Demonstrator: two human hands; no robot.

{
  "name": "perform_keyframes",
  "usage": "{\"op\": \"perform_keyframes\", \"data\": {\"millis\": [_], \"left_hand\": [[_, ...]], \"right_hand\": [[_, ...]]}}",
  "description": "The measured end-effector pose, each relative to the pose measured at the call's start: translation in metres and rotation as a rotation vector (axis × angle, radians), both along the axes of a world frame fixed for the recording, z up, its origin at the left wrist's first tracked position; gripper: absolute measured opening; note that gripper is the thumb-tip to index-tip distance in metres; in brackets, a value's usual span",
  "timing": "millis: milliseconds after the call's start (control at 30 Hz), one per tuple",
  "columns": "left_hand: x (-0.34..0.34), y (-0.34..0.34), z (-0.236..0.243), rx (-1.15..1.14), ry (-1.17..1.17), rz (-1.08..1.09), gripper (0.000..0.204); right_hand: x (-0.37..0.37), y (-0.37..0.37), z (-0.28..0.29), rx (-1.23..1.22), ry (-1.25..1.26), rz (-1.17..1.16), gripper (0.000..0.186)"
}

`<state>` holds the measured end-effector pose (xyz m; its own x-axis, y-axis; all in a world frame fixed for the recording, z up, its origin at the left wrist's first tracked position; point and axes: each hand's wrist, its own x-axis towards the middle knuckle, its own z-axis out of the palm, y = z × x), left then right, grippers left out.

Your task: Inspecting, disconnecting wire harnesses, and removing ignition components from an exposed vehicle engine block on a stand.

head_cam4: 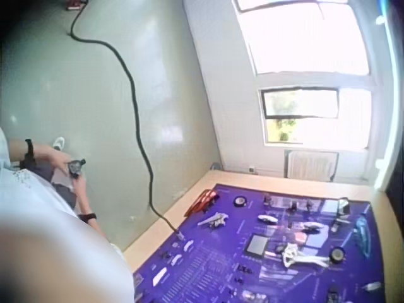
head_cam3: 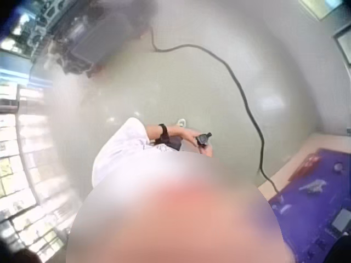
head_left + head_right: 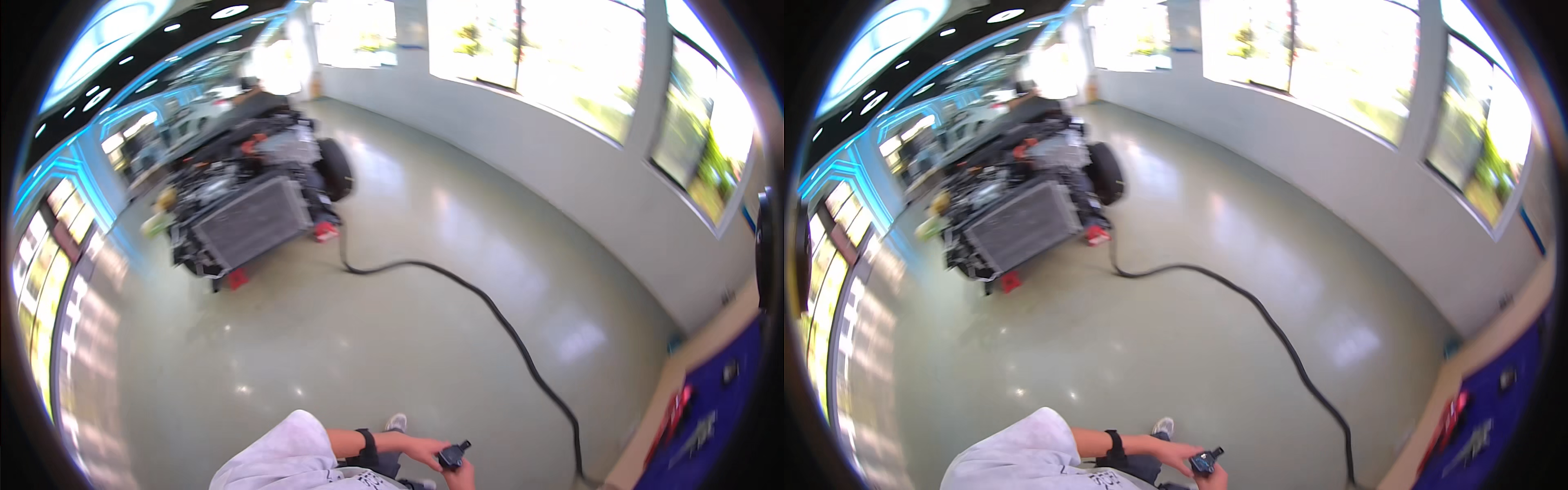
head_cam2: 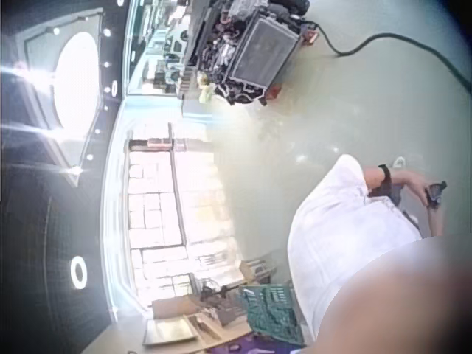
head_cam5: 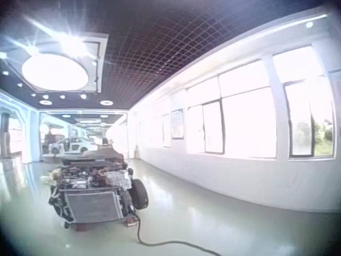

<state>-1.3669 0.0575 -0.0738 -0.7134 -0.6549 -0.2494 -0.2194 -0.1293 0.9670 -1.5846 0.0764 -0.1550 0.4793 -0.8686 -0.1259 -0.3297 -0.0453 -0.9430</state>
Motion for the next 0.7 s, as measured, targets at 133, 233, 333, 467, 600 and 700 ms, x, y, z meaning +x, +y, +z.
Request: {"op": "perform_keyframes", "data": {"millis": [133,233,333,467,600,700], "left_hand": [[0.098,-0.011,0.025,-0.391,-0.277,0.309,0.049],[0.174,-0.009,0.042,-0.307,-0.297,0.567,0.056],[0.243,-0.011,0.076,-0.293,-0.423,0.742,0.060],[0.326,-0.012,0.079,-0.279,-0.365,1.039,0.064],[0.389,-0.028,0.077,-0.207,-0.382,1.141,0.066],[0.452,-0.038,0.084,-0.145,-0.189,1.222,0.068]], "right_hand": [[0.103,-0.077,0.028,0.094,0.087,0.313,0.038],[0.209,-0.125,0.074,-0.034,0.099,0.516,0.034],[0.302,-0.158,0.135,-0.089,0.095,0.725,0.037],[0.413,-0.185,0.153,-0.122,0.002,0.850,0.038],[0.494,-0.213,0.148,-0.078,0.176,0.944,0.040],[0.566,-0.228,0.152,-0.043,0.149,0.993,0.041]]}}
